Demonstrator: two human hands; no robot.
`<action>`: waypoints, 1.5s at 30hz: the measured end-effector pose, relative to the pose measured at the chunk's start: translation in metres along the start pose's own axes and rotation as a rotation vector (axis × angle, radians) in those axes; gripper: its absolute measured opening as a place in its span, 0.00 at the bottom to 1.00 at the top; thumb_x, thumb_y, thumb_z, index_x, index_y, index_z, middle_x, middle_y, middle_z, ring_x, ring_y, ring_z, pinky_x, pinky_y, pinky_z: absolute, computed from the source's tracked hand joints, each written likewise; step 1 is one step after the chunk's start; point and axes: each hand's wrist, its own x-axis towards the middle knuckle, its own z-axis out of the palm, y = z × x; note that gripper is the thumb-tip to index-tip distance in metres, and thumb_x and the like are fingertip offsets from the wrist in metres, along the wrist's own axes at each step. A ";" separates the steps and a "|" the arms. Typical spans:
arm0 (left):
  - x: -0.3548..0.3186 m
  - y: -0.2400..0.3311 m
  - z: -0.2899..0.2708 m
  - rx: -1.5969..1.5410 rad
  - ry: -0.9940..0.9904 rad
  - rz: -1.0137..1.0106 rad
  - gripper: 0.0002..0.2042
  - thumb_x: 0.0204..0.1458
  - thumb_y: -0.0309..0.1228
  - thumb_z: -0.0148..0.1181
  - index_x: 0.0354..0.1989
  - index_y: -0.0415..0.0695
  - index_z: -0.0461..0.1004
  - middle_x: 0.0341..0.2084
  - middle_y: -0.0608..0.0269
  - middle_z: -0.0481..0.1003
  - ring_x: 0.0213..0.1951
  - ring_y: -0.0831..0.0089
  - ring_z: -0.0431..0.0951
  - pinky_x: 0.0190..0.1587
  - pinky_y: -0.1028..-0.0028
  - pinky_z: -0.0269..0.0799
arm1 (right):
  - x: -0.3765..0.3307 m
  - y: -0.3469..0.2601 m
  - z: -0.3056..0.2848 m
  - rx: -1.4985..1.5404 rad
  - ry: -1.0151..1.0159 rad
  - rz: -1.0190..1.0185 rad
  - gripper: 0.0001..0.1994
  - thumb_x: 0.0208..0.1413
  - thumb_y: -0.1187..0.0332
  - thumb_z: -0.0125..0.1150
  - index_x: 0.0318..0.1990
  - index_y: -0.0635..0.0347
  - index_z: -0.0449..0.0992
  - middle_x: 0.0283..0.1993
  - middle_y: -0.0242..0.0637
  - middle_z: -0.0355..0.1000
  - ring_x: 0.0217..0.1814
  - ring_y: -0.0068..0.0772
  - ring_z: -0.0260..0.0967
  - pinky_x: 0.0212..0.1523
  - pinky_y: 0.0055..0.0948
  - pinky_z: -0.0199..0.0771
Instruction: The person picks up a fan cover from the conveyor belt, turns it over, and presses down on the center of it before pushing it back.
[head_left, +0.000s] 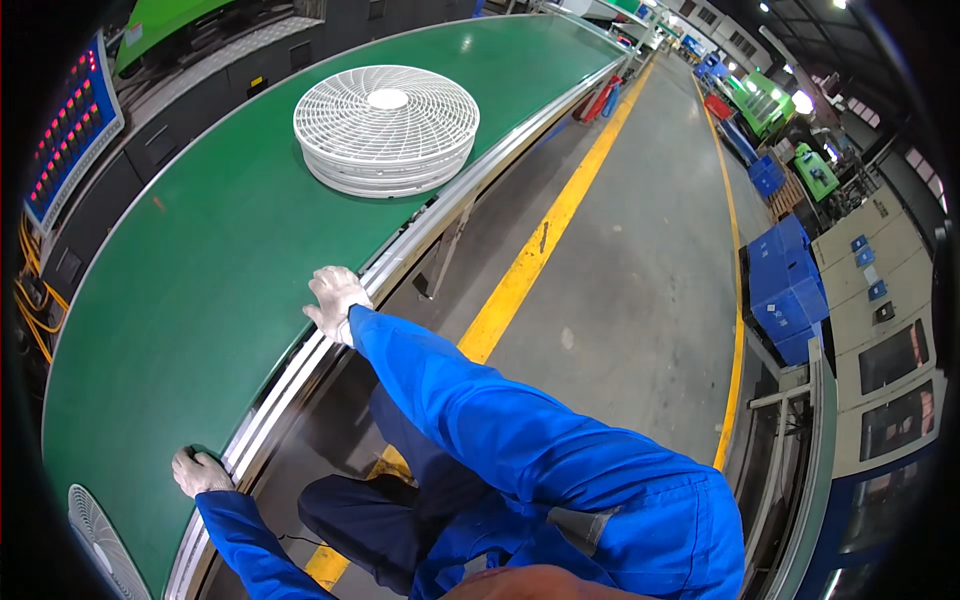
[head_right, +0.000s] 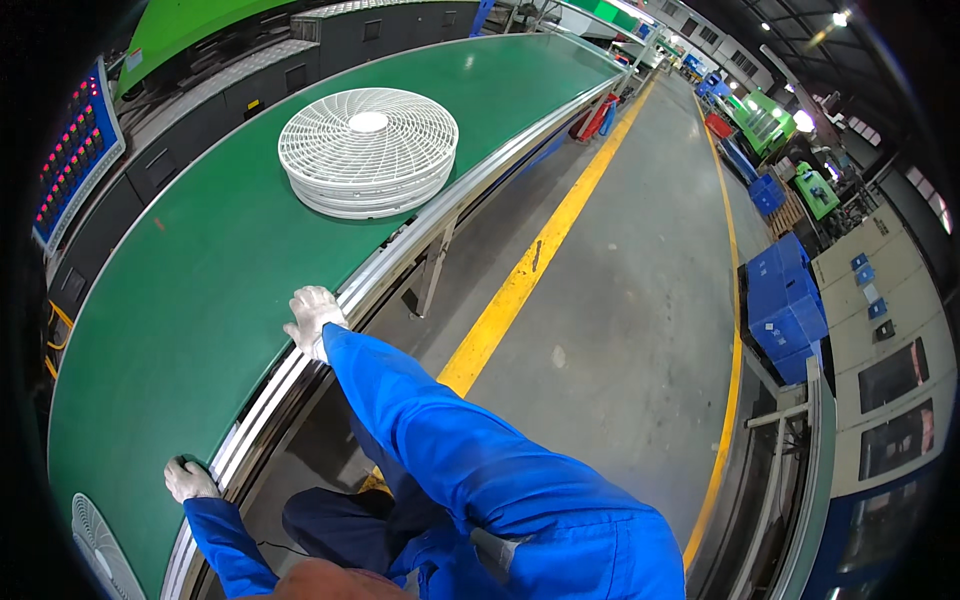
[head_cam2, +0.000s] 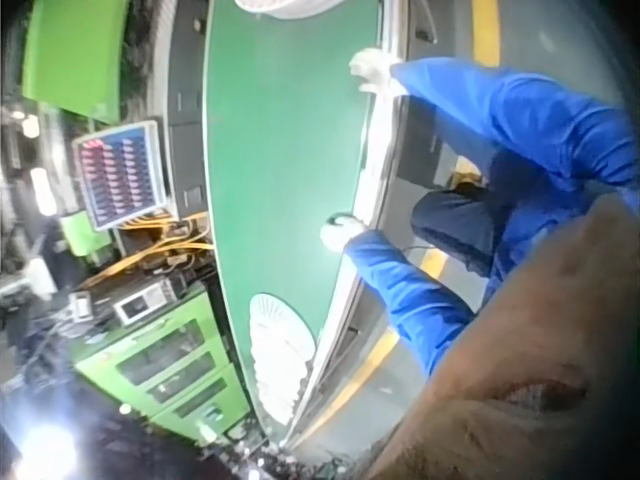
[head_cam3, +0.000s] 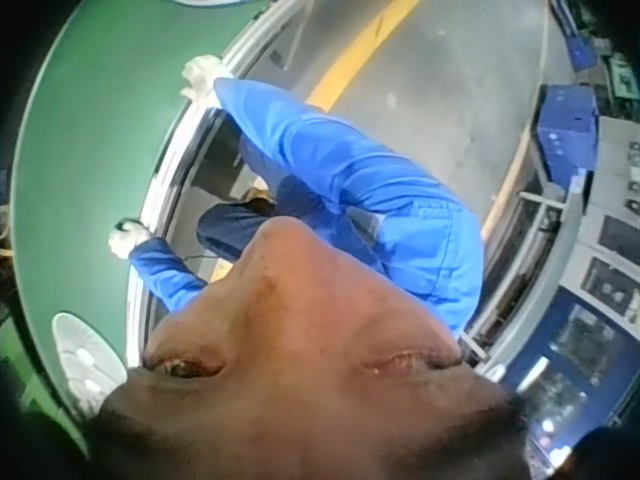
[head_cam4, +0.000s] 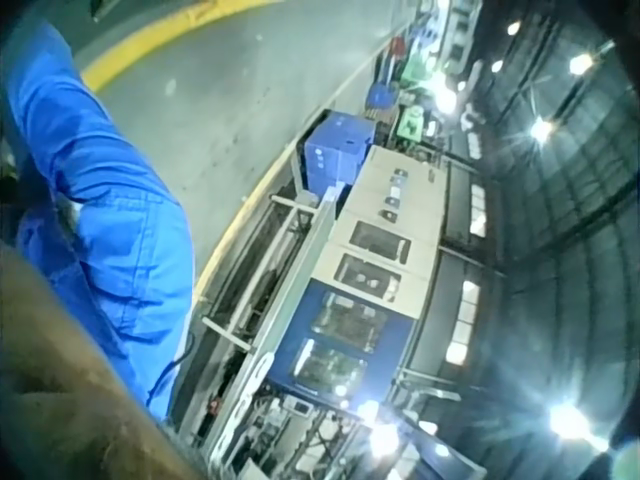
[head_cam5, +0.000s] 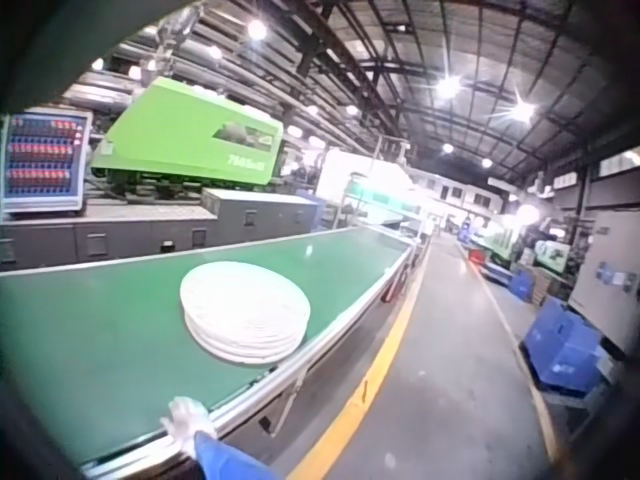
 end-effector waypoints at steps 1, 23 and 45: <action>0.000 0.001 -0.001 0.000 0.003 -0.001 0.16 0.56 0.29 0.53 0.51 0.39 0.76 0.51 0.47 0.76 0.55 0.47 0.74 0.61 0.54 0.69 | 0.001 0.001 0.001 -0.001 -0.001 -0.001 0.28 0.60 0.53 0.63 0.61 0.64 0.74 0.71 0.49 0.64 0.77 0.51 0.53 0.77 0.45 0.52; -0.006 0.009 -0.006 -0.014 0.027 -0.029 0.15 0.55 0.30 0.54 0.49 0.40 0.77 0.52 0.47 0.75 0.56 0.48 0.74 0.60 0.54 0.69 | 0.001 0.004 0.008 -0.034 0.041 -0.042 0.27 0.59 0.53 0.63 0.58 0.64 0.75 0.68 0.51 0.67 0.75 0.53 0.57 0.76 0.46 0.54; -0.008 0.006 -0.005 -0.103 0.217 0.037 0.08 0.49 0.27 0.55 0.35 0.43 0.78 0.38 0.49 0.79 0.44 0.47 0.78 0.50 0.53 0.75 | 0.003 0.018 0.034 -0.123 0.133 -0.172 0.27 0.62 0.51 0.61 0.60 0.64 0.74 0.67 0.52 0.69 0.73 0.53 0.61 0.74 0.47 0.57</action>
